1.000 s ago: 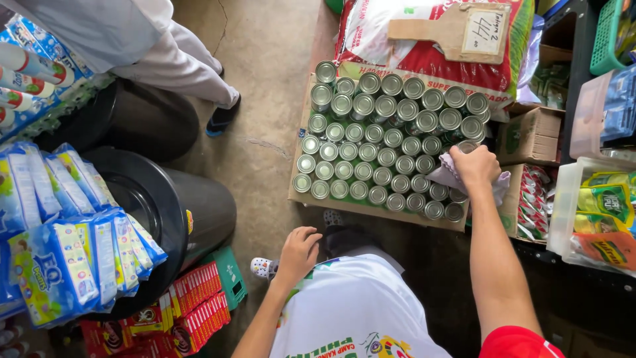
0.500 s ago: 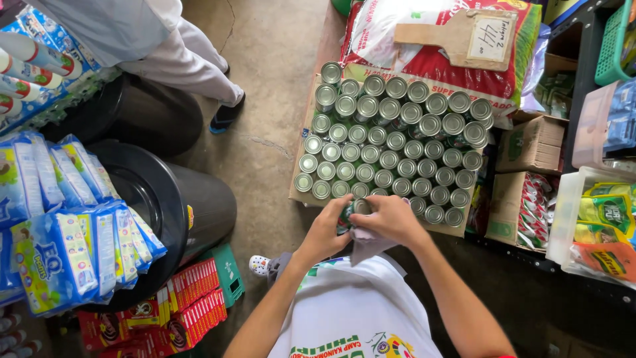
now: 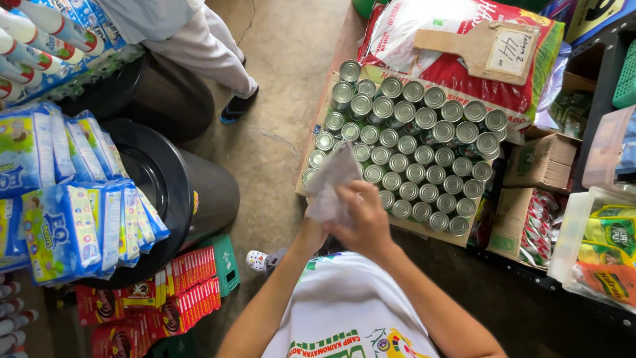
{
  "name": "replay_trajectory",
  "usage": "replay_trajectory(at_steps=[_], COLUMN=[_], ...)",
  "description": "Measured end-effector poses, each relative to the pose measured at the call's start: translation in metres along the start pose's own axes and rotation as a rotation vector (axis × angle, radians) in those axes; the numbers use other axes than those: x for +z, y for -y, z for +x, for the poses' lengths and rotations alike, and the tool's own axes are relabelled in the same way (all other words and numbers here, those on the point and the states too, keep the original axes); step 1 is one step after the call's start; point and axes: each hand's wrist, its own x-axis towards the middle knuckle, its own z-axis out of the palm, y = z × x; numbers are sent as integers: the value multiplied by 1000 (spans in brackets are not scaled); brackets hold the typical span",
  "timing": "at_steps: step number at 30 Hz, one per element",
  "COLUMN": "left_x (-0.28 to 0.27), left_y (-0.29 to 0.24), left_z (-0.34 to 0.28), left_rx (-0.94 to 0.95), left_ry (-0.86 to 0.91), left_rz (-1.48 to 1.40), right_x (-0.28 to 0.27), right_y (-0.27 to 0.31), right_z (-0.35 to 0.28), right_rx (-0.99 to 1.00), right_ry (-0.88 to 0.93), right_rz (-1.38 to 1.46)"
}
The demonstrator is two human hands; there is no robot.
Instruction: Cleaning canned goods with a cloth and organizing them on grocery store shelves.
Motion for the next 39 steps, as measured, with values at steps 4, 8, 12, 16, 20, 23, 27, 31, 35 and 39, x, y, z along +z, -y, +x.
replay_trajectory(at_steps=[4, 8, 12, 16, 20, 23, 27, 31, 35, 39], left_x=[-17, -1, 10, 31, 42, 23, 17, -27, -34, -6], left_y=[15, -1, -28, -70, -84, -56, -53, -27, -22, -38], left_z=[1, 0, 5, -1, -1, 5, 6, 23, 22, 16], left_rx=[85, 69, 52, 9, 131, 103, 42, -52, -41, -1], left_ry=[119, 88, 42, 11, 1, -5, -40, -11, 111, -74], left_rz=[64, 118, 65, -162, 153, 77, -43, -371, -529, -183], right_x=[13, 14, 26, 44, 46, 49, 58, 60, 47, 56], right_y=[15, 10, -3, -4, 8, 3, -8, -8, 20, -18], right_z=[13, 42, 29, 2, 10, 33, 41, 9, 14, 35], right_rx=[-241, -411, -183, -324, -389, -398, 202, -243, -514, -408], right_ry=[107, 194, 232, 161, 183, 96, 134, 123, 186, 160], right_rz=[-315, -305, 55, -143, -129, -87, 550, -184, -274, -48])
